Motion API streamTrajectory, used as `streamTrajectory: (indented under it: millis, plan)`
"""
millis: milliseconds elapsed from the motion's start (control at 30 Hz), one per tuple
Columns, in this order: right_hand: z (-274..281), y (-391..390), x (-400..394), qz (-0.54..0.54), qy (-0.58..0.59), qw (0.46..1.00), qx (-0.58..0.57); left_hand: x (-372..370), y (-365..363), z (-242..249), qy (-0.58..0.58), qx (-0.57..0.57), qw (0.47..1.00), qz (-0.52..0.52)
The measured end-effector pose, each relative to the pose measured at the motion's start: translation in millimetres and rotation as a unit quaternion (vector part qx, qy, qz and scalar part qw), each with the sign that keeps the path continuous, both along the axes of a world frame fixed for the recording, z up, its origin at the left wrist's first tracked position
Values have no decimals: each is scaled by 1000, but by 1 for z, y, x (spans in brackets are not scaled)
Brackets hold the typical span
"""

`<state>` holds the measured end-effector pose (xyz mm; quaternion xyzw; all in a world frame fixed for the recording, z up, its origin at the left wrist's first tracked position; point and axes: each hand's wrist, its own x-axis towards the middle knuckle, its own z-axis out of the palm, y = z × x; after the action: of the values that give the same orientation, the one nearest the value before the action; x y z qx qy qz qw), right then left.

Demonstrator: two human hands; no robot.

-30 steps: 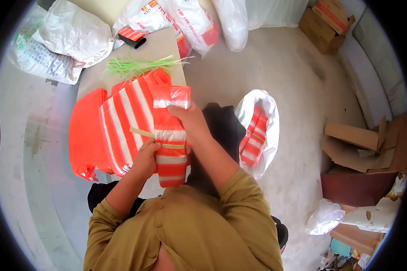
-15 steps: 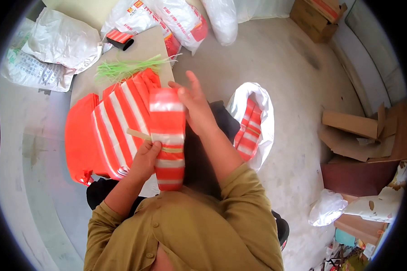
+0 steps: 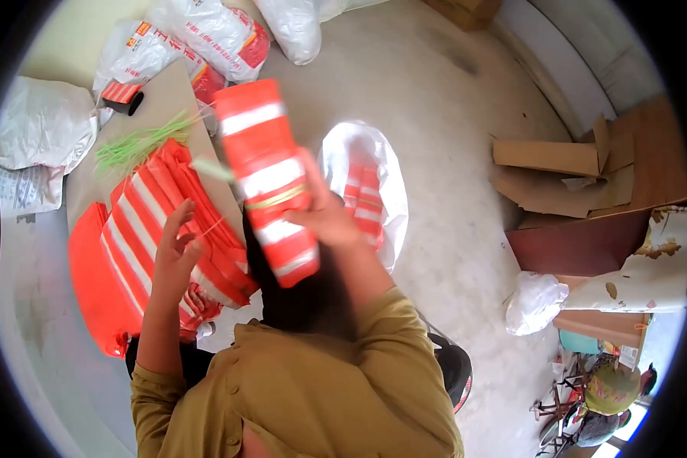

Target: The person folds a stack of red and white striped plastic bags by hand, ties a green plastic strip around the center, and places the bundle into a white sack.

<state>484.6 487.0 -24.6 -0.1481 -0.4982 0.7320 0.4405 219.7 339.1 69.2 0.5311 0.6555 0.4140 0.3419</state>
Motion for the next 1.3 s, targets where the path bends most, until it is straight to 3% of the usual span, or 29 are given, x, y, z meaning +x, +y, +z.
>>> streamTrajectory:
  millis: [67, 100, 233, 300, 333, 367, 400, 433, 533, 633, 700, 800, 833, 867, 967, 1100, 1200, 1300]
  plan:
    - [-11, 13, 38, -56, 64, 992, -99, -26, -1, -30, 129, -23, 990, 47]
    - [-26, 24, 55, -73, 60, 993, -69, -42, -4, -48, 218, -34, 973, 69]
    - [-123, 31, 103, -161, -46, 969, -182, -80, -19, -98, 457, -77, 878, 118]
    - [-178, 23, 101, -218, -108, 928, -283, -92, -25, -117, 449, -87, 881, 116]
    - [-223, 20, 104, -212, -157, 936, -234, -93, -25, -120, 441, -78, 886, 120]
    - [-269, 13, 109, -227, -267, 908, -229, -93, -25, -122, 432, -72, 890, 125]
    - [-274, 9, 103, -230, -372, 870, -226, -92, -24, -122, 434, -73, 889, 127]
    - [-275, 2, 105, -203, -340, 867, -302, -91, -23, -123, 436, -81, 887, 130]
    - [-277, 4, 99, -253, -412, 823, -299, -91, -25, -124, 444, -97, 879, 142]
    - [-308, 26, 95, -296, -413, 831, -225, -88, -21, -125, 445, -92, 878, 148]
    - [-311, 36, 91, -292, -474, 808, -195, -88, -23, -124, 442, -83, 881, 147]
    - [-275, 40, 80, -252, -549, 783, -149, -90, -22, -126, 443, -78, 881, 145]
    - [-271, 31, 79, -255, -532, 799, -119, -90, -24, -125, 444, -82, 880, 148]
    - [-269, 20, 78, -256, -515, 813, -90, -90, -25, -125, 443, -77, 881, 145]
    - [-275, -8, 74, -265, -563, 783, -9, -89, -24, -125, 444, -66, 882, 142]
    - [-265, -24, 72, -241, -607, 757, -3, -90, -25, -127, 447, -66, 881, 142]
    - [-247, -16, 72, -207, -608, 766, -19, -92, -25, -127, 450, -63, 880, 139]
    - [-220, -10, 61, -221, -683, 689, 98, -91, -25, -127, 448, -67, 880, 141]
